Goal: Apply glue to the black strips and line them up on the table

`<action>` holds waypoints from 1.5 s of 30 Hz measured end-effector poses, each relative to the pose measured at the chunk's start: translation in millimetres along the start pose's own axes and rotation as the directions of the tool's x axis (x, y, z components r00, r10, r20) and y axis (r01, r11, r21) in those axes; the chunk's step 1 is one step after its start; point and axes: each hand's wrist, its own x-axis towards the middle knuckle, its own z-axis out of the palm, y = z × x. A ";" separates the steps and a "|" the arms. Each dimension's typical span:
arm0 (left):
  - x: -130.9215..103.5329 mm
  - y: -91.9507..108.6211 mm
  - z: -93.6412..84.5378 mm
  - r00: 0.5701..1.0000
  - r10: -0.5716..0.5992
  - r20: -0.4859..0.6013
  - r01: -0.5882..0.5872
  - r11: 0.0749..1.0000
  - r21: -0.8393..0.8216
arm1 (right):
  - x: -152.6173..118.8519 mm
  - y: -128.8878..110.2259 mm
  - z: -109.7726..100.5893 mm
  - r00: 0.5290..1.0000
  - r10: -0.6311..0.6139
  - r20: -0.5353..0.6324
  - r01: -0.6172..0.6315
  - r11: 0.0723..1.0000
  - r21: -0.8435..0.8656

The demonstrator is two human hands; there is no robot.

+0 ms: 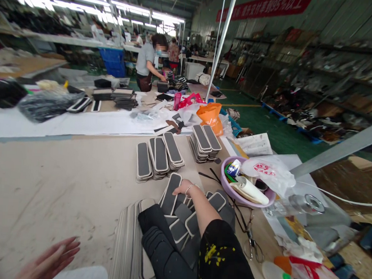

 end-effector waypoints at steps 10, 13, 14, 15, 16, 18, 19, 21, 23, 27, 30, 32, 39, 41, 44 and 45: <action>-12.7 87.4 68.5 0.800 0.464 0.381 -0.559 0.806 0.194 | -60.2 -163.3 -40.4 0.819 -0.394 0.417 0.482 0.867 -0.127; -18.9 111.4 87.6 0.659 0.586 0.471 -0.722 0.668 0.179 | -80.5 -224.6 -41.7 0.716 -0.489 0.498 0.602 0.794 -0.086; -21.5 116.8 91.6 0.637 0.593 0.493 -0.733 0.664 0.148 | -84.7 -242.5 -37.1 0.669 -0.521 0.531 0.644 0.762 -0.064; -23.9 120.2 93.8 0.639 0.573 0.513 -0.709 0.697 0.104 | -86.8 -258.1 -29.7 0.627 -0.542 0.560 0.674 0.738 -0.041; -25.8 121.3 94.2 0.662 0.532 0.528 -0.649 0.760 0.049 | -86.6 -270.9 -19.6 0.598 -0.559 0.575 0.692 0.722 -0.018; -27.7 116.8 89.1 0.731 0.424 0.536 -0.449 0.889 -0.091 | -79.7 -285.8 8.0 0.597 -0.584 0.550 0.657 0.750 0.083; -27.7 111.9 83.9 0.765 0.385 0.517 -0.349 0.922 -0.171 | -74.4 -287.4 24.6 0.636 -0.586 0.502 0.589 0.789 0.175; -25.9 98.9 69.4 0.831 0.350 0.433 -0.216 0.919 -0.329 | -65.6 -279.6 61.0 0.764 -0.502 0.405 0.321 0.841 0.436; -22.1 84.6 52.3 0.885 0.330 0.329 -0.158 0.876 -0.455 | -65.3 -260.0 99.7 0.798 -0.433 0.419 0.180 0.834 0.521; -10.4 57.1 22.2 0.942 0.308 0.138 -0.166 0.778 -0.606 | -98.9 -205.7 172.7 0.732 -0.384 0.563 0.031 0.844 0.536; -3.1 37.4 9.4 0.944 0.326 0.053 -0.229 0.761 -0.607 | -137.4 -177.5 209.0 0.736 -0.394 0.551 0.113 0.873 0.474; 0.8 25.7 3.2 0.933 0.359 0.035 -0.275 0.770 -0.576 | -156.0 -174.2 221.3 0.786 -0.385 0.484 0.208 0.902 0.379; 33.7 -9.6 -35.7 0.989 0.012 -0.146 -0.071 0.912 -0.403 | -143.0 -195.4 256.1 0.788 -0.282 0.547 0.581 0.636 -0.508; 43.8 -21.8 -48.8 0.964 -0.150 -0.218 0.043 0.902 -0.429 | -129.6 -189.4 277.4 0.802 -0.185 0.568 0.548 0.605 -0.578; 51.6 -41.4 -62.9 0.952 -0.226 -0.207 0.112 0.886 -0.451 | -112.1 -173.0 306.3 0.814 -0.112 0.570 0.506 0.617 -0.603; 52.8 -47.4 -65.6 0.953 -0.234 -0.194 0.125 0.883 -0.453 | -107.2 -167.8 312.6 0.814 -0.100 0.572 0.498 0.627 -0.599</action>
